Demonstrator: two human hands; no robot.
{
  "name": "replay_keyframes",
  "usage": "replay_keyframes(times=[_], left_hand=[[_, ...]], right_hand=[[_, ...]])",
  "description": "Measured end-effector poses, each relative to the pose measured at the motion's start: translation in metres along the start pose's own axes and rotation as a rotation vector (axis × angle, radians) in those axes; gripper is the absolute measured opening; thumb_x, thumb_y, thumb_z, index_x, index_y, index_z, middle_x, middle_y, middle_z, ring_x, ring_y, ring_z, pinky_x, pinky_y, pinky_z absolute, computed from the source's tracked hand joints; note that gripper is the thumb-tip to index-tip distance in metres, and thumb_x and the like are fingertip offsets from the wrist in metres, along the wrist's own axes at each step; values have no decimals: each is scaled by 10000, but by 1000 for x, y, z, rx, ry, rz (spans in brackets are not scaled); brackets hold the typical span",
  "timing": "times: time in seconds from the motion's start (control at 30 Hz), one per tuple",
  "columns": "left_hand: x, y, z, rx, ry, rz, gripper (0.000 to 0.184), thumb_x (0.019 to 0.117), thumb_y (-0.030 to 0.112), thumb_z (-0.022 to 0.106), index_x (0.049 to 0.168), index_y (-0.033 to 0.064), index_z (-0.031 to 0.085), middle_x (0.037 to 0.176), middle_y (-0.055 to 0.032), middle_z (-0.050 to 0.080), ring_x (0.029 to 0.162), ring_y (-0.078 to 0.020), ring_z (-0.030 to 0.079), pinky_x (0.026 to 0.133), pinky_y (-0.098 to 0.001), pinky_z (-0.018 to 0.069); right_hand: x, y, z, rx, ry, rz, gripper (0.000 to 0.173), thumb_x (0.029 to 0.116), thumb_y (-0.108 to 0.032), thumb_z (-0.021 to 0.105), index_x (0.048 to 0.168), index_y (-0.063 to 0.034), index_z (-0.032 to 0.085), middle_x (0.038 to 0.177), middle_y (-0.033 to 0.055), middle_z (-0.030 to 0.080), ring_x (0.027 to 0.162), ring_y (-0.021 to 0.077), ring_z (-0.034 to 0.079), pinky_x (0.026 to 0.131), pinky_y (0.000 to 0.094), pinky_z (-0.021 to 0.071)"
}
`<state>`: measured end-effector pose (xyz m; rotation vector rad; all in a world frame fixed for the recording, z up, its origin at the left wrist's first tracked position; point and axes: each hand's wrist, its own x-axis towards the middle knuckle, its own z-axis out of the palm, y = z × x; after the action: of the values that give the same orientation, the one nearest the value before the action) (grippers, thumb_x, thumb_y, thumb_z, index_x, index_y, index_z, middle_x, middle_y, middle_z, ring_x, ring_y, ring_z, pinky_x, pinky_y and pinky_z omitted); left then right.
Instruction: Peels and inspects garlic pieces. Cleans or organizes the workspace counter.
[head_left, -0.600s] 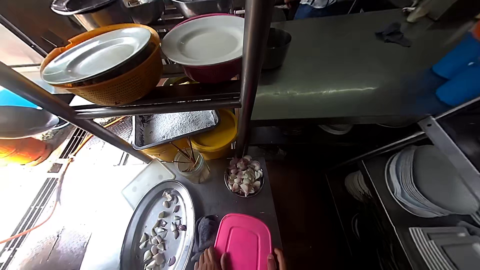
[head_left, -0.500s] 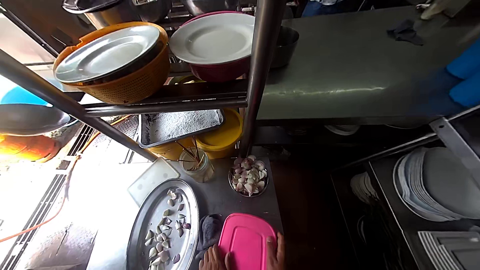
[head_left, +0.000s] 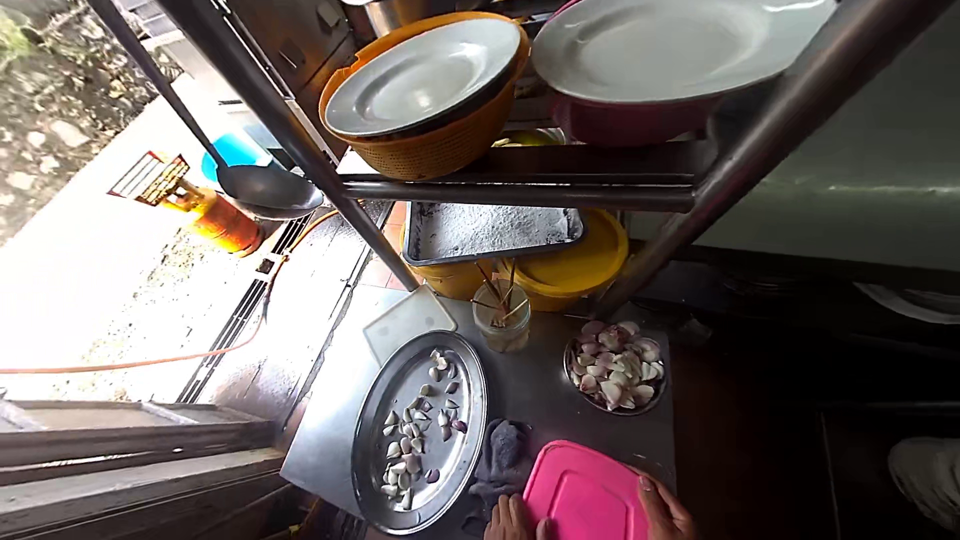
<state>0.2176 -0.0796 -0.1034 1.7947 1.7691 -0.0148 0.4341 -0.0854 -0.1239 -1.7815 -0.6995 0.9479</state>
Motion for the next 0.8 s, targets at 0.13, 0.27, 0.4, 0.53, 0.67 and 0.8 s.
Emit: replay_keyframes(times=[0.13,0.27,0.4,0.53,0.67,0.8], left_hand=[[5,-3,6,-36,22,27,579,1012,482,495,1241,-31,636,1186,-225,669,1069,-373,687,852,-500,589],[6,8,-12,-89,-147,-80,628,1021,517,473,1331,-16,593,1269,-243,633,1145,-399,654,898,-541,567],[38,40,-37,-42,-207,-63,682,1033,588,374,1394,46,578,1331,-224,612,1210,-381,618,948,-546,537],[98,58,-30,-50,-180,129,550,1084,508,315,1262,119,660,1271,-183,629,1132,-358,649,884,-527,559],[112,46,-23,-169,-249,133,526,1103,477,302,1207,107,660,1188,-143,675,1047,-321,693,855,-539,567],[117,43,-19,-143,-254,134,543,1109,477,261,1233,114,645,1196,-135,687,1077,-317,693,873,-547,562]], right_hand=[[4,6,4,-111,16,-146,315,1051,-57,445,1168,123,677,1157,202,714,1119,73,657,1016,219,496],[9,10,3,-186,15,-157,334,1068,-107,454,1162,119,681,1134,213,712,1088,78,661,1006,223,495],[8,8,0,-182,-10,-132,343,1079,-155,474,1179,107,672,1138,198,705,1078,64,656,984,220,507],[2,4,1,-242,-18,-126,330,1069,-129,480,1168,119,674,1097,208,714,1034,65,665,965,226,512],[2,6,5,-217,8,-140,326,1065,-118,478,1153,128,674,1084,212,711,1018,59,663,949,209,510],[8,7,12,-224,28,-137,312,1060,-116,493,1128,112,696,1061,210,721,1009,89,672,948,236,515]])
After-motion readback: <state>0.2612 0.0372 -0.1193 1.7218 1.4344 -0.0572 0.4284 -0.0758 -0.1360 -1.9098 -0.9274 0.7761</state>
